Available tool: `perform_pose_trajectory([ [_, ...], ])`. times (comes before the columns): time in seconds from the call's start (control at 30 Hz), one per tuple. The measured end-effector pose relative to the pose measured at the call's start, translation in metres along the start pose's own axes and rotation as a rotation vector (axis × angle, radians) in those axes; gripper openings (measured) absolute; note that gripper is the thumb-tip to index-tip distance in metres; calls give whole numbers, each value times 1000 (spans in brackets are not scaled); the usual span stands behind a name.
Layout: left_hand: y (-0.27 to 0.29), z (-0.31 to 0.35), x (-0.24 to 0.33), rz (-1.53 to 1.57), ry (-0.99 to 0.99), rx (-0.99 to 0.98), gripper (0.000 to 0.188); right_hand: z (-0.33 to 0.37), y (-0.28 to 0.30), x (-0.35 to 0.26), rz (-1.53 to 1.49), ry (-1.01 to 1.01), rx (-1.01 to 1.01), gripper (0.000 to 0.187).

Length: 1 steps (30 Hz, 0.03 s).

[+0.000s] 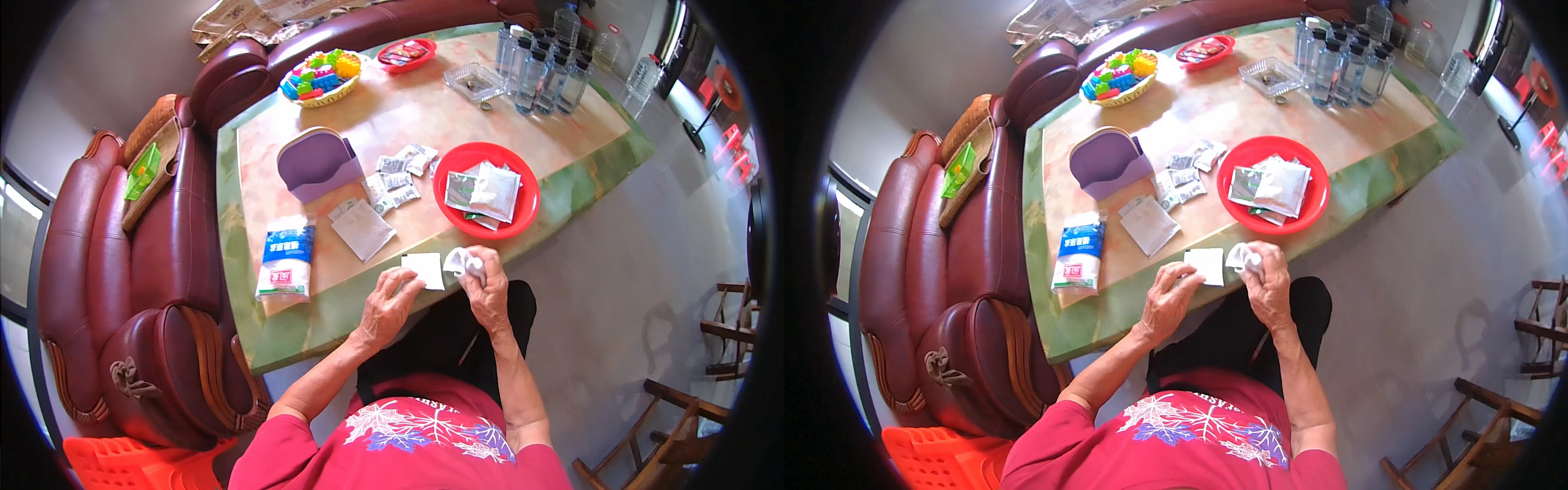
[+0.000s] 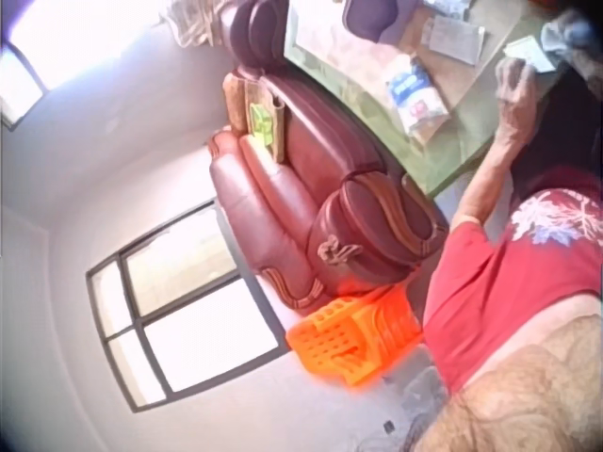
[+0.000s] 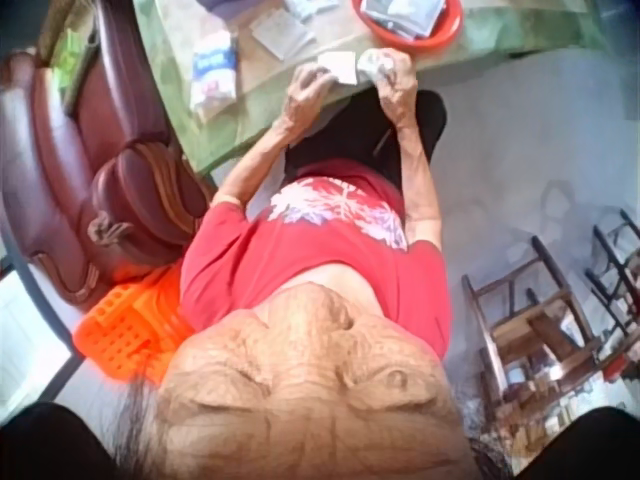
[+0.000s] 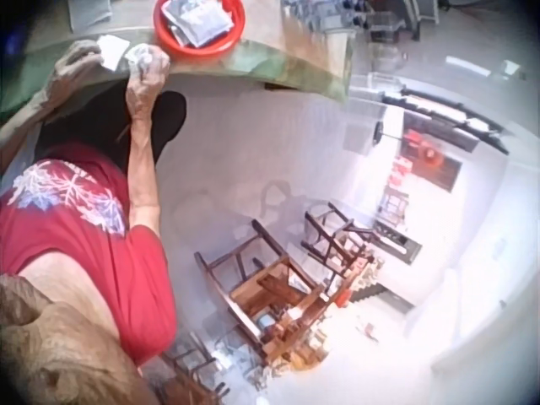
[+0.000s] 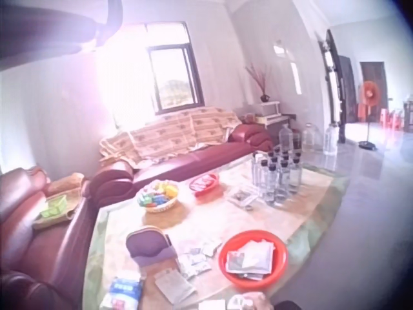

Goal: The person sits on the floor and wipes multiple small sealed packets with a white cloth. They pick up packets from a red plate and the floor surface, wipe each one individually, and place them back into the plate.

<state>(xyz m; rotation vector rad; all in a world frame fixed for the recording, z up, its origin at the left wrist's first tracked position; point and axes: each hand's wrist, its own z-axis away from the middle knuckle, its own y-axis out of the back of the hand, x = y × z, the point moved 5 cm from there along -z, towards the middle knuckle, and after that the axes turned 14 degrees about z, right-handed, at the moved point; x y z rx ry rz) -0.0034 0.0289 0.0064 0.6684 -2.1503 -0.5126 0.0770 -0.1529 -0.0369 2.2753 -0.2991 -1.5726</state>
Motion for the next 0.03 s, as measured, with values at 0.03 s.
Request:
perform_pose_trajectory([
  [0.03, -6, 8, 0, 4, -21, -14, 25, 1, -1, 2, -267, -190, -16, 40],
])
